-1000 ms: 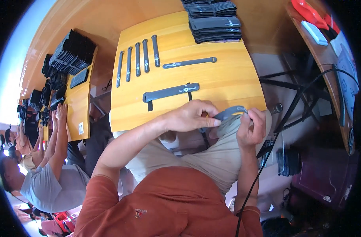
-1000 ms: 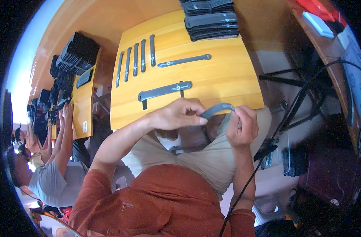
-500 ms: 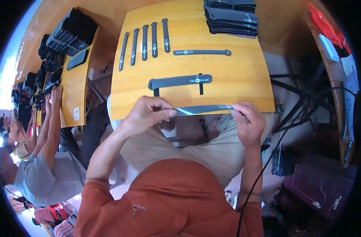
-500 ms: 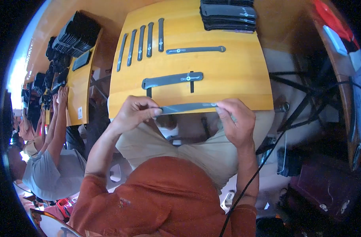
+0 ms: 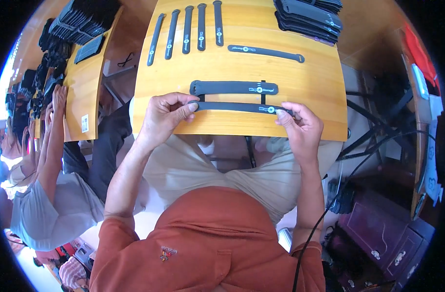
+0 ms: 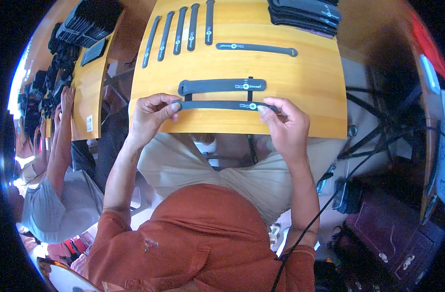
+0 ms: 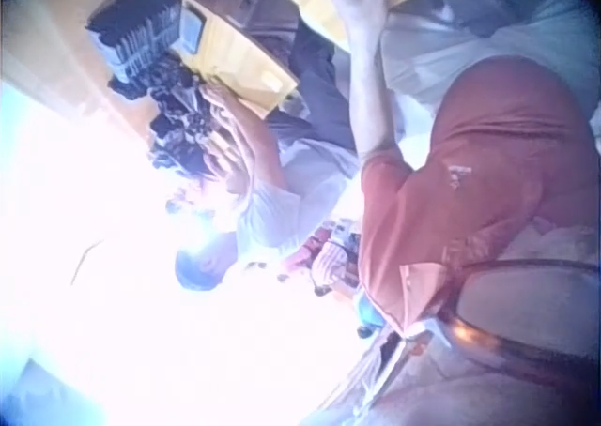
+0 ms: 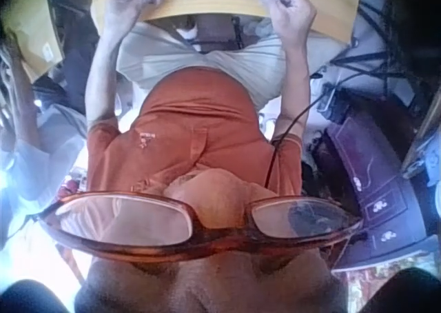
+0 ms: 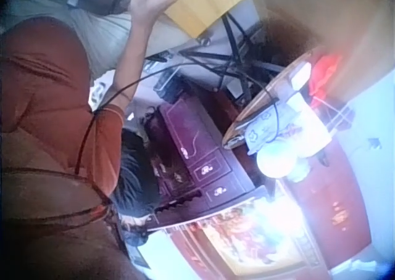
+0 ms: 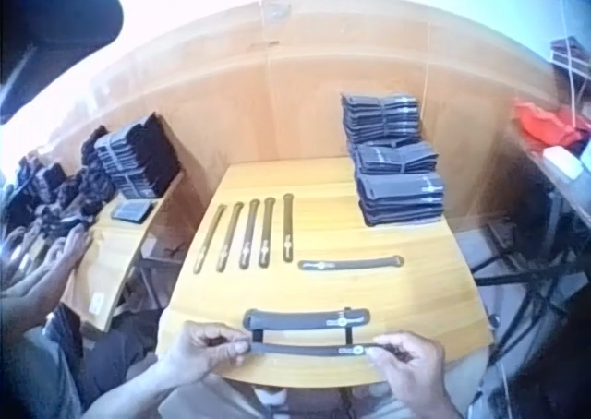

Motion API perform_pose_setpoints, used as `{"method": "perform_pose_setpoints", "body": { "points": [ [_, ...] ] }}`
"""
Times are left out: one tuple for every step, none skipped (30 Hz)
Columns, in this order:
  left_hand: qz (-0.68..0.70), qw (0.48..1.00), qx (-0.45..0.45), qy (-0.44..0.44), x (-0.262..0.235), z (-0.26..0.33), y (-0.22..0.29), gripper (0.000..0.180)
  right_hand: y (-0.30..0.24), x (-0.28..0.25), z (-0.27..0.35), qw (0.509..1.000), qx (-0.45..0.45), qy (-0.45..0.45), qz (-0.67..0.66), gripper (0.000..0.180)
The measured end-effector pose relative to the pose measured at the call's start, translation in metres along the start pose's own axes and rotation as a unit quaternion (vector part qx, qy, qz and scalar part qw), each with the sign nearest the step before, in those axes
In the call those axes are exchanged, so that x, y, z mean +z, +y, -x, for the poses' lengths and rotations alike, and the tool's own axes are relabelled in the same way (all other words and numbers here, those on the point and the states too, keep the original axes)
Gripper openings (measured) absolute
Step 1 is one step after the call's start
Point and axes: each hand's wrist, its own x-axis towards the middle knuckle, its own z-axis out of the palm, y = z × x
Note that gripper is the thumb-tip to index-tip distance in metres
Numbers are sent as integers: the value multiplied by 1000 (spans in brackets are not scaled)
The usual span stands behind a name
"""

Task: Aligning and stacking black textile or plastic straps onto a template board with guide pins.

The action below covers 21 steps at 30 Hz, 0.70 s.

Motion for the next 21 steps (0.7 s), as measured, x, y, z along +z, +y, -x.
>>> {"method": "perform_pose_setpoints", "body": {
  "points": [
    [28,1000,2,8,-2,-1,-2,18,2,2,-4,1000,-3,-8,-8,19],
    [55,998,4,16,-3,-2,-4,19,3,3,-7,1000,-6,-15,-16,20],
    [56,998,0,19,-5,-4,-5,19,2,4,-10,1000,-4,-20,-16,20],
    [48,998,-1,28,-7,-6,-6,21,0,5,-14,1000,2,-29,-8,20],
    [39,999,-3,37,-9,-7,-7,24,0,6,-17,999,8,-37,0,20],
    [41,998,-6,41,-10,-9,-8,24,5,6,-20,999,11,-42,-1,20],
    [29,998,-10,49,-9,-11,-9,22,10,5,-23,999,19,-32,-15,21],
    [17,998,-14,58,-9,-13,-10,20,14,5,-26,999,28,-21,-28,22],
    [19,998,-17,60,-10,-15,-12,20,16,5,-29,999,29,-15,-37,22],
    [-3,998,-30,60,-12,-17,-14,19,14,7,-32,999,32,-19,-37,22],
    [-25,997,-42,59,-14,-19,-15,18,12,9,-35,999,34,-9,5,21],
    [-24,997,-47,62,-14,-20,-17,18,10,12,-37,998,36,2,48,20],
    [-24,996,-54,67,-13,-23,-18,18,10,13,-38,998,39,-2,49,20],
    [-25,995,-60,72,-12,-25,-18,17,10,14,-40,998,34,6,58,19],
    [-23,995,-64,73,-9,-27,-16,17,10,15,-41,997,30,14,67,17],
    [-20,994,-73,78,-8,-28,-12,17,9,15,-42,997,32,10,67,17],
    [-18,993,-81,84,-7,-28,-11,17,8,15,-43,997,35,10,70,17],
    [-17,993,-85,86,-7,-29,-14,17,8,16,-44,997,38,10,73,17],
    [-28,993,-80,85,-7,-30,-17,17,10,15,-45,996,39,7,74,17],
    [-39,993,-75,84,-7,-31,-19,18,14,14,-45,995,17,13,97,17],
    [-38,993,-77,85,-7,-31,-17,18,16,15,-45,993,-6,18,120,16]
  ]
}}
